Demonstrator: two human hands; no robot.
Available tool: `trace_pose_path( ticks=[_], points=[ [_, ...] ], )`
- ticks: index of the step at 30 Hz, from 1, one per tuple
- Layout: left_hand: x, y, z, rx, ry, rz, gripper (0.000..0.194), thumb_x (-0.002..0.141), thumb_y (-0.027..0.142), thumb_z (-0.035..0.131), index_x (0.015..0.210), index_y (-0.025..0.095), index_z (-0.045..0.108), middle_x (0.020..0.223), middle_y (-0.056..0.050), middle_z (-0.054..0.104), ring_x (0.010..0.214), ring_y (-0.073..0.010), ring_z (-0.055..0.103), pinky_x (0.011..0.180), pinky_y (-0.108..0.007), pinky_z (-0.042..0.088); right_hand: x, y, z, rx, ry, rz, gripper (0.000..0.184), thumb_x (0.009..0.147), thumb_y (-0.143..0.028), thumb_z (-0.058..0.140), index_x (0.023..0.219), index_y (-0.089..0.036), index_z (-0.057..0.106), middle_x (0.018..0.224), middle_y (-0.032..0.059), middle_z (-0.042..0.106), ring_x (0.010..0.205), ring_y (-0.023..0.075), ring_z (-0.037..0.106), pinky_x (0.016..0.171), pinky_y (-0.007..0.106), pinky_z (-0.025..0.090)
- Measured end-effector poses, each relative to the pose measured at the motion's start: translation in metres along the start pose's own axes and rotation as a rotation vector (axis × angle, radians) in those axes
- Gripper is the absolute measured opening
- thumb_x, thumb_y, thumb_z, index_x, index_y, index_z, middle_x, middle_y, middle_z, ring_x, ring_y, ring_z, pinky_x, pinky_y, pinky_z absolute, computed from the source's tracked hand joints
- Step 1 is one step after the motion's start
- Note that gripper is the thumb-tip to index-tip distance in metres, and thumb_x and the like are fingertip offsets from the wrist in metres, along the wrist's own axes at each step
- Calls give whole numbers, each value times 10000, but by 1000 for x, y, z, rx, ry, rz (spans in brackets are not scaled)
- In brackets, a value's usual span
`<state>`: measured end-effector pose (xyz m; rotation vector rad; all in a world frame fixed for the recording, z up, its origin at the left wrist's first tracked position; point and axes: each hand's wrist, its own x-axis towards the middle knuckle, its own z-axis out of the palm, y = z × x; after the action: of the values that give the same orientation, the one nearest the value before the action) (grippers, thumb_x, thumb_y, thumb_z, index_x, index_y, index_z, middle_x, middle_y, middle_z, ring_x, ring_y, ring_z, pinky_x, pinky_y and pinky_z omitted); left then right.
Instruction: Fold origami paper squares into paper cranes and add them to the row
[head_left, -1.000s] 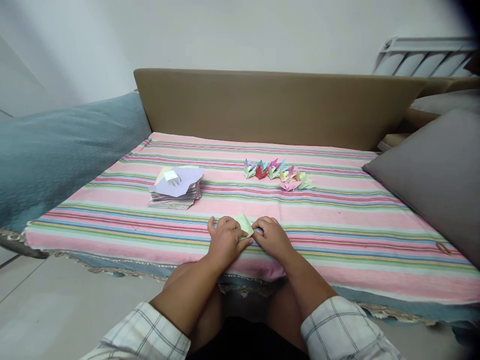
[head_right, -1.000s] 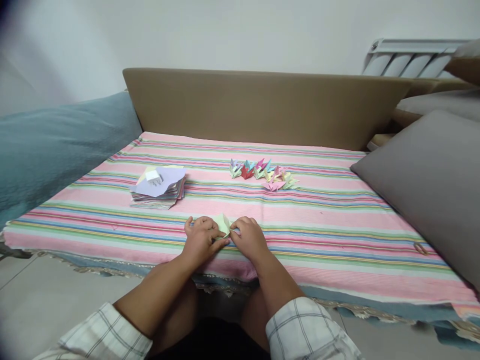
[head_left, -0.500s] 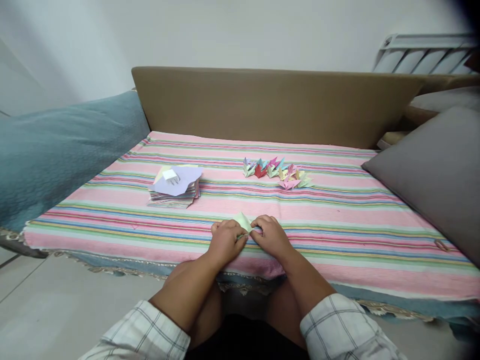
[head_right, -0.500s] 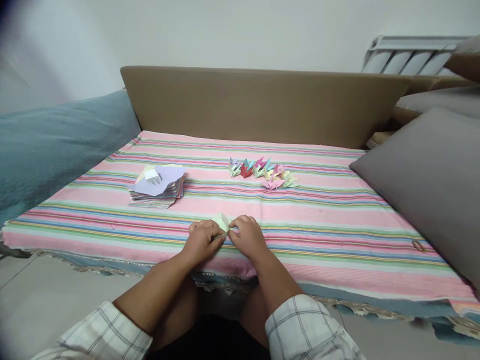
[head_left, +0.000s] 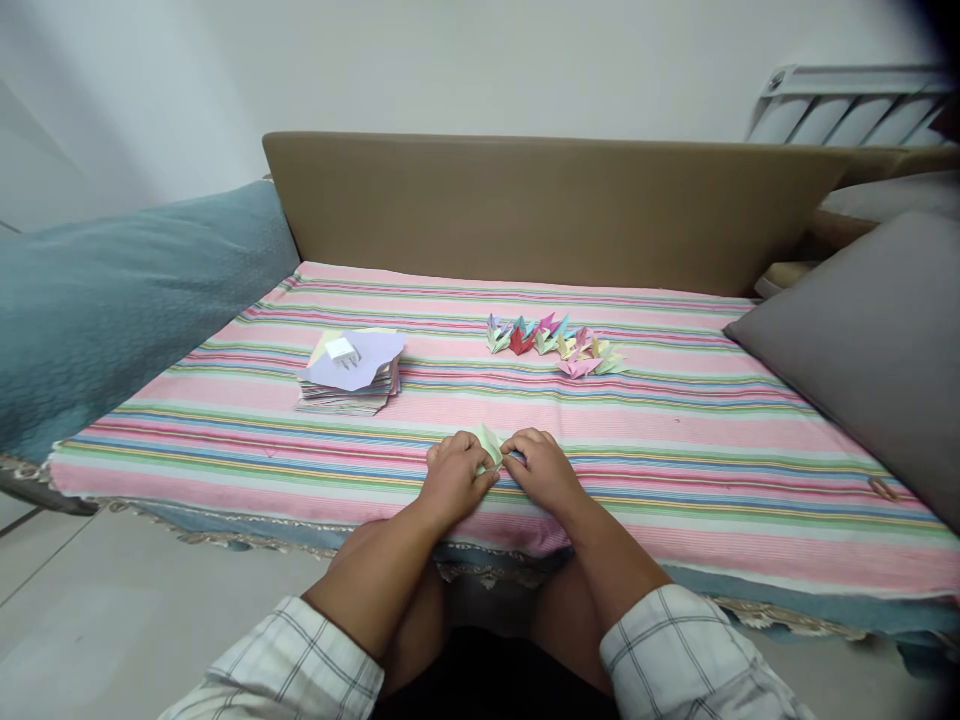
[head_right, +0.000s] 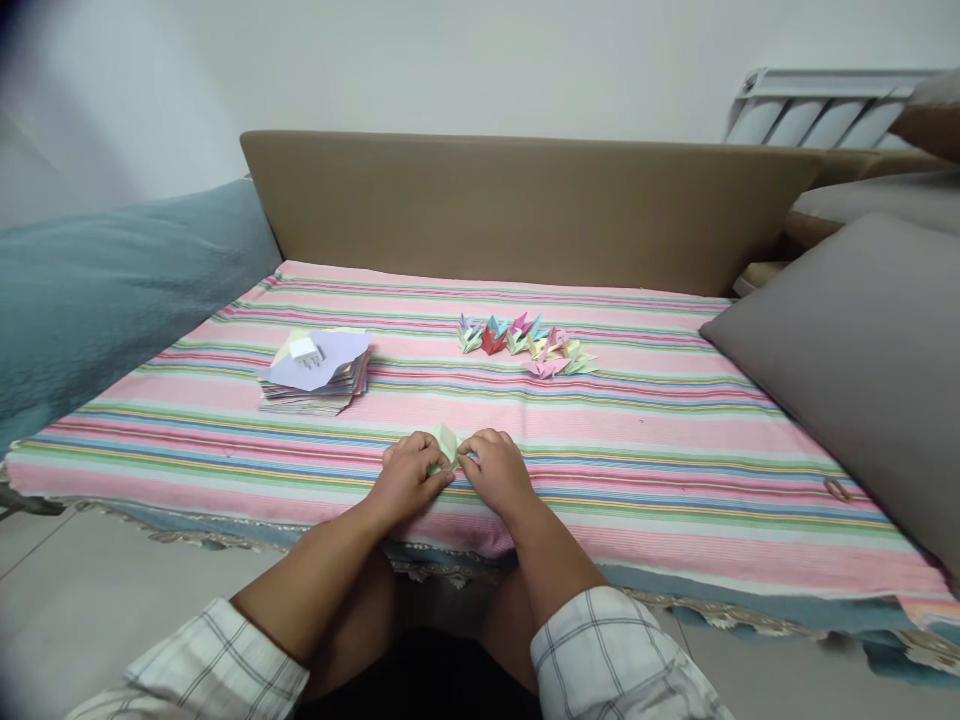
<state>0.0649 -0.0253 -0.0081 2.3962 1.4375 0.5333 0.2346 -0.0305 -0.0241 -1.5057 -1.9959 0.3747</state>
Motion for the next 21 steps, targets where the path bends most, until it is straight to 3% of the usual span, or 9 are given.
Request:
trace_pose_path(
  ticks=[13, 21],
  points=[
    [3, -2, 0, -94, -6, -59, 88, 751, 333, 649, 767, 273, 712, 893, 2, 565, 923, -179, 506, 804, -331, 340, -1, 1, 0, 24, 0, 23, 105, 778, -209, 571, 840, -214, 656, 912, 39, 610, 903, 189, 511, 842, 331, 378],
    [4, -1, -1, -34, -40, -46, 131, 809, 324, 580, 877, 285, 685, 957, -5, 560, 951, -191, 488, 820, -348, 331, -1, 4, 3, 17, 5, 12, 130, 776, -210, 559, 860, -217, 658, 915, 42, 606, 901, 194, 509, 849, 337, 378]
  ],
)
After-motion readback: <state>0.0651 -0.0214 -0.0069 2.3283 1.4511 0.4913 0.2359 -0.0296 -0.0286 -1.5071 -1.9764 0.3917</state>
